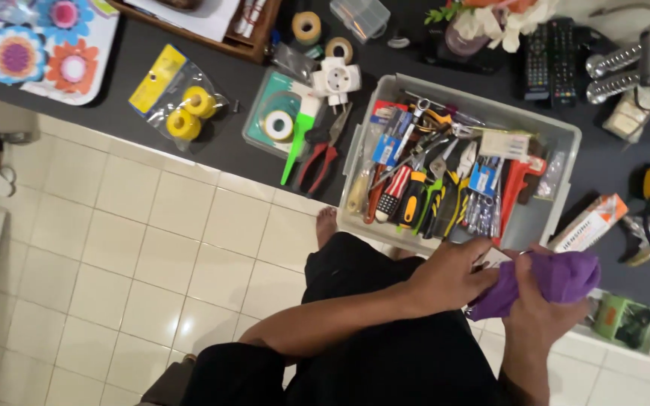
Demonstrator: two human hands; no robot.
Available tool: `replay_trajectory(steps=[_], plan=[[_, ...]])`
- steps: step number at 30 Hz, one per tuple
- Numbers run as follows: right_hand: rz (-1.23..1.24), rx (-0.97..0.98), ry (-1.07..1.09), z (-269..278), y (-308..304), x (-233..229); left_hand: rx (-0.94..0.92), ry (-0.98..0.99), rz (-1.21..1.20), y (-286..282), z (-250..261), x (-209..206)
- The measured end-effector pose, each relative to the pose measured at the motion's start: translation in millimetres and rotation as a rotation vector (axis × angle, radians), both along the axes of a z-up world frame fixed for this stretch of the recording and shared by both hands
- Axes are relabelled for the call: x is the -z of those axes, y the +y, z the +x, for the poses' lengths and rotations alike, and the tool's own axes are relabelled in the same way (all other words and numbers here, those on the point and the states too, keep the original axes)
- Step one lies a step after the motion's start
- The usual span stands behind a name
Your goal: The person removes various tools from a clear plastic bin, wipes each with a purple cloth, and places them on the table. The person then returns some tools to the bin and arranges them.
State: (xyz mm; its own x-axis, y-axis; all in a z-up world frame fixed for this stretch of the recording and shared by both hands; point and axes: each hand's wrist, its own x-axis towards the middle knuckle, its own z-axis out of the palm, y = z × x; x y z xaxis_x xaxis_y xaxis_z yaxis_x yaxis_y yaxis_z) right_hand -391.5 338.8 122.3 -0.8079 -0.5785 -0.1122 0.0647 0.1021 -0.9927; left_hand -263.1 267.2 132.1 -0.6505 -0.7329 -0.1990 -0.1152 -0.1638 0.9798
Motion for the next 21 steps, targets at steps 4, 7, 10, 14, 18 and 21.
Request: replay_trajectory(steps=[4, 7, 10, 14, 18, 21], plan=[[-0.016, 0.266, -0.046, -18, -17, -19, 0.08, -0.08, -0.081, -6, 7, -14], [-0.057, 0.299, -0.211, -44, -21, -40, 0.129, -0.114, -0.002, -11, 13, -17], [-0.195, -0.086, -0.323, -45, -20, -37, 0.01, -0.078, 0.085, -13, 3, -6], [-0.085, 0.021, -0.399, -7, -1, 5, -0.303, 0.008, -0.01, -12, -14, 1], [-0.006, -0.086, -0.225, -2, -5, -1, -0.415, -0.077, -0.024, -10, -16, 0], [0.142, -0.117, -0.196, 0, -10, 3, -0.513, -0.022, -0.199, -18, -21, 6]])
